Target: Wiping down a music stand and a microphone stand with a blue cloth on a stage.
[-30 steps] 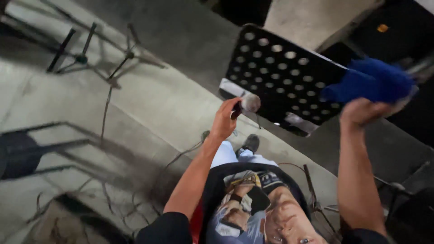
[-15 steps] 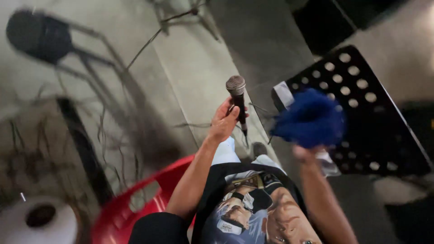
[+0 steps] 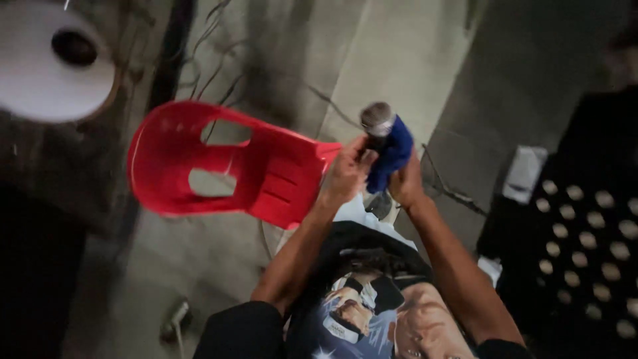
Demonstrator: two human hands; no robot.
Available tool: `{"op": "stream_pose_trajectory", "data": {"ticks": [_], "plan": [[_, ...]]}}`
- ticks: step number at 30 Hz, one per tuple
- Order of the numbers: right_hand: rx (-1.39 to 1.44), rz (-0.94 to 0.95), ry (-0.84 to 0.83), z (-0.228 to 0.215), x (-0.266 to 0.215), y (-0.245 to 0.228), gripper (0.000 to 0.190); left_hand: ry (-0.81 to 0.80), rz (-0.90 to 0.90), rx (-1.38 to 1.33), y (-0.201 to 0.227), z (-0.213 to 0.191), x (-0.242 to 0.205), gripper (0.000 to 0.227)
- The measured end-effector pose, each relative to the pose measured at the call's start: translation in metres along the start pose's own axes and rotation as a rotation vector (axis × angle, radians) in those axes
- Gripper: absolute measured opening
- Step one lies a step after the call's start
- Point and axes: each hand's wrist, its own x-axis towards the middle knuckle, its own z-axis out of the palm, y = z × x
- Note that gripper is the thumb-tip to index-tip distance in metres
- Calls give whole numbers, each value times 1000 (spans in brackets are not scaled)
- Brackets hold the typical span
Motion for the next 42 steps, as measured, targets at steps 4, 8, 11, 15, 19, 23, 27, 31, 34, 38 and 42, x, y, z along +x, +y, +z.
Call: {"op": "stream_pose_trajectory", "data": {"ticks": [4, 8, 11, 15, 19, 23, 27, 31, 34, 38, 42], "plan": [[-304, 66, -290, 36, -8, 18, 36, 363, 29, -310, -48, -98, -2, 33], [134, 512, -252, 80, 18, 4, 37, 610, 66, 50, -92, -189, -21, 20], [468, 657, -158, 111, 18, 35, 47, 819, -8, 432, -225, -275, -87, 30], [423, 744, -165, 136, -14, 115, 63, 1008, -334, 565, -291, -333, -119, 52], [438, 861, -176, 147, -22, 126, 63, 1104, -529, 601, -325, -356, -144, 57], [536, 950, -139, 147, 2, 90, 49, 1216, -875, 292, -323, -365, -144, 66], [491, 1025, -152, 139, 18, 62, 35, 1229, -1035, 283, -318, -373, -147, 72], [588, 971, -13, 116, -42, 120, 37, 1202, -695, 861, -376, -400, -165, 74], [786, 1073, 187, 106, -159, 205, 43, 1209, -451, 1150, -340, -371, -132, 66], [1005, 930, 184, 109, -128, 157, 48, 561, -161, 495, -241, -285, -54, 32], [1079, 713, 169, 95, -89, 104, 54, 32, -520, -119, -170, -198, -11, 38]]}}
